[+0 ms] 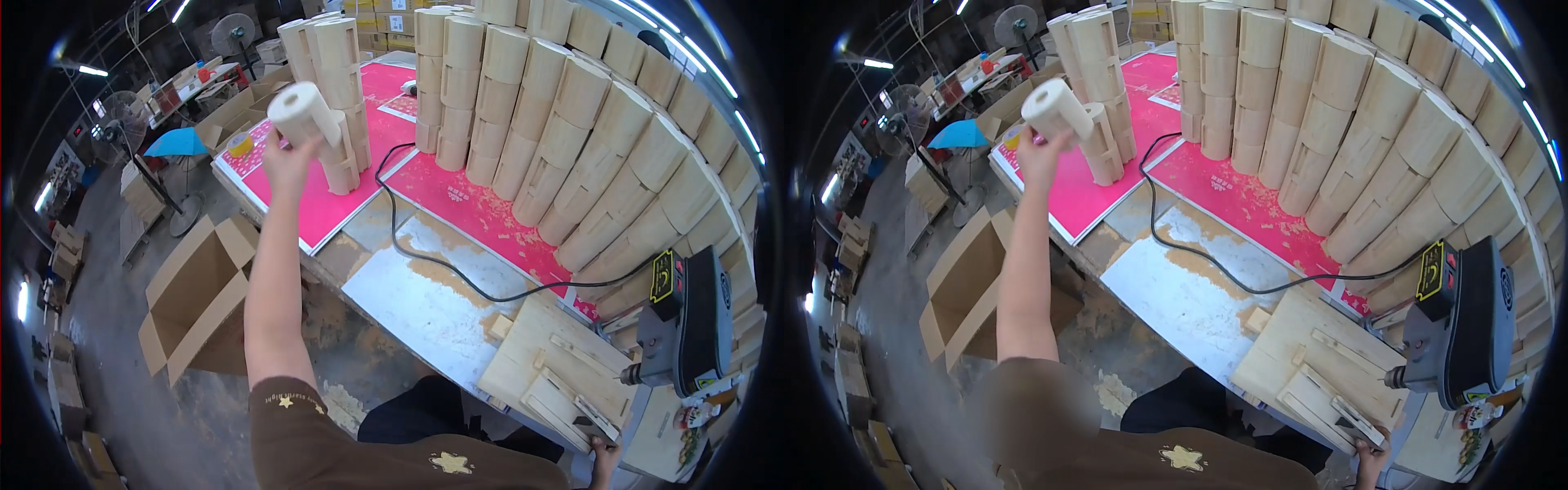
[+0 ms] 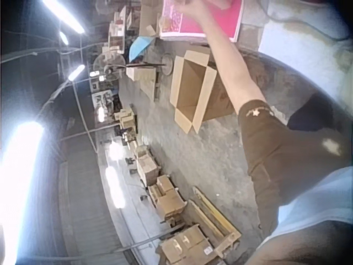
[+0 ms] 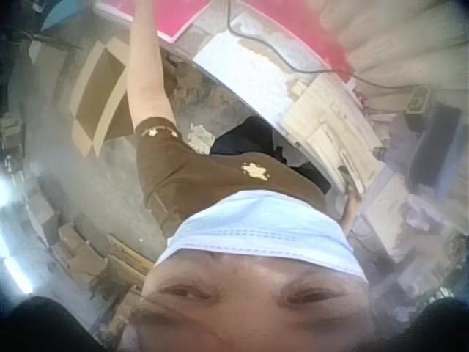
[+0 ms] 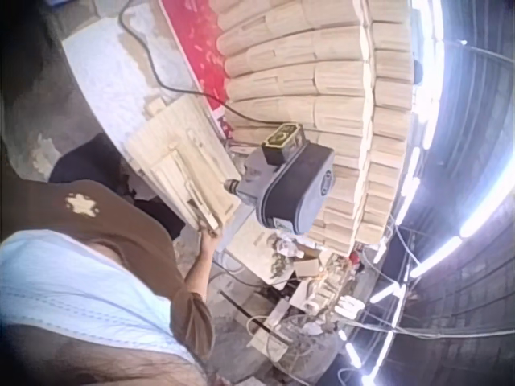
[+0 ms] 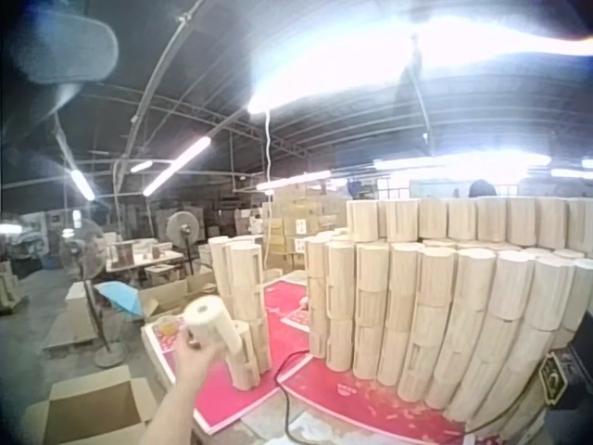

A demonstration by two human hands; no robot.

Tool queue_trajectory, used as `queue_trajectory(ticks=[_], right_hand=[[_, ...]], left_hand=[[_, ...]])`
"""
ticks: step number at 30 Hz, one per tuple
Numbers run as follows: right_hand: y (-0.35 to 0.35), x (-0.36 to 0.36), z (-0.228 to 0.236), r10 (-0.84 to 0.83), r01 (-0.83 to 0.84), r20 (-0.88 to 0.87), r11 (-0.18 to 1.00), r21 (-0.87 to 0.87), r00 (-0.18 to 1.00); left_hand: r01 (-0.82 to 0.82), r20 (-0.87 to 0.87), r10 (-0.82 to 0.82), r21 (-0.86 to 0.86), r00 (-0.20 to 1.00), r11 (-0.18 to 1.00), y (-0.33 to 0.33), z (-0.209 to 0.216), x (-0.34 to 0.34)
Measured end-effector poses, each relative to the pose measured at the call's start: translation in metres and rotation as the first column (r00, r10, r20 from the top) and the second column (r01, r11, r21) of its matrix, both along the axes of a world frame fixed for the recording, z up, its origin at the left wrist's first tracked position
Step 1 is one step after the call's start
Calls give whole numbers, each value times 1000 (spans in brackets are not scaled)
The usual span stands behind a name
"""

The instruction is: Milling cylindrical wood blocks and attaching metal components using a drill press.

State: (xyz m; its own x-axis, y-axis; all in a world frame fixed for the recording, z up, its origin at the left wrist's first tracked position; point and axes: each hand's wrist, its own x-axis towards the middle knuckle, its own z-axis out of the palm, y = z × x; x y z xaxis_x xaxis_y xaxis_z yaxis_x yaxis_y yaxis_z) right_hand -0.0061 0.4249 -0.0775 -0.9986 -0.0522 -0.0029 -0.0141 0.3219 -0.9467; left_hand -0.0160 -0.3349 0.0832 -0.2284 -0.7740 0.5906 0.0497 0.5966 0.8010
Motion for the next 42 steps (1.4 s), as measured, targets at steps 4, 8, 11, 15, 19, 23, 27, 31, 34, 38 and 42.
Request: queue_trajectory(ticks=[4,8,11,15,19,23,27,31,34,38,42], right_hand=[[3,3,2,27,-28,46,999,37,999],[-7,10,6,-98,94,27,988,122,995],[-16,12,15,-100,94,45,988,126,994],[-26,16,20,-118,112,49,987,117,992],[-13,14,14,-79,68,60,985,158,995],[-6,26,31,-108,97,86,988,116,990],[8,7,21,-63,22,161,969,245,985],[8,-8,19,118,-156,120,906,394,986],[17,1,83,290,-338,213,908,246,933],[60,-48,206,111,32,-297,899,436,948],[121,-164,335,-64,670,-878,674,312,474]], left_hand=[[-190,131,207,-131,970,973,-65,17,-54],[-190,181,201,-80,963,979,-87,8,-89],[-198,244,214,-89,946,976,-99,-6,-93],[-198,260,205,-51,944,979,-104,-12,-94],[-325,186,352,-163,917,932,-112,-20,-92],[13,-10,-17,-263,1000,965,-18,-41,-99],[380,69,-375,-100,925,919,184,-91,-47],[706,335,-636,-479,696,521,318,-155,30],[898,504,-746,-298,435,323,403,-156,55],[878,675,-563,-394,477,271,426,-177,70],[869,625,-609,-287,489,403,424,-192,68]])
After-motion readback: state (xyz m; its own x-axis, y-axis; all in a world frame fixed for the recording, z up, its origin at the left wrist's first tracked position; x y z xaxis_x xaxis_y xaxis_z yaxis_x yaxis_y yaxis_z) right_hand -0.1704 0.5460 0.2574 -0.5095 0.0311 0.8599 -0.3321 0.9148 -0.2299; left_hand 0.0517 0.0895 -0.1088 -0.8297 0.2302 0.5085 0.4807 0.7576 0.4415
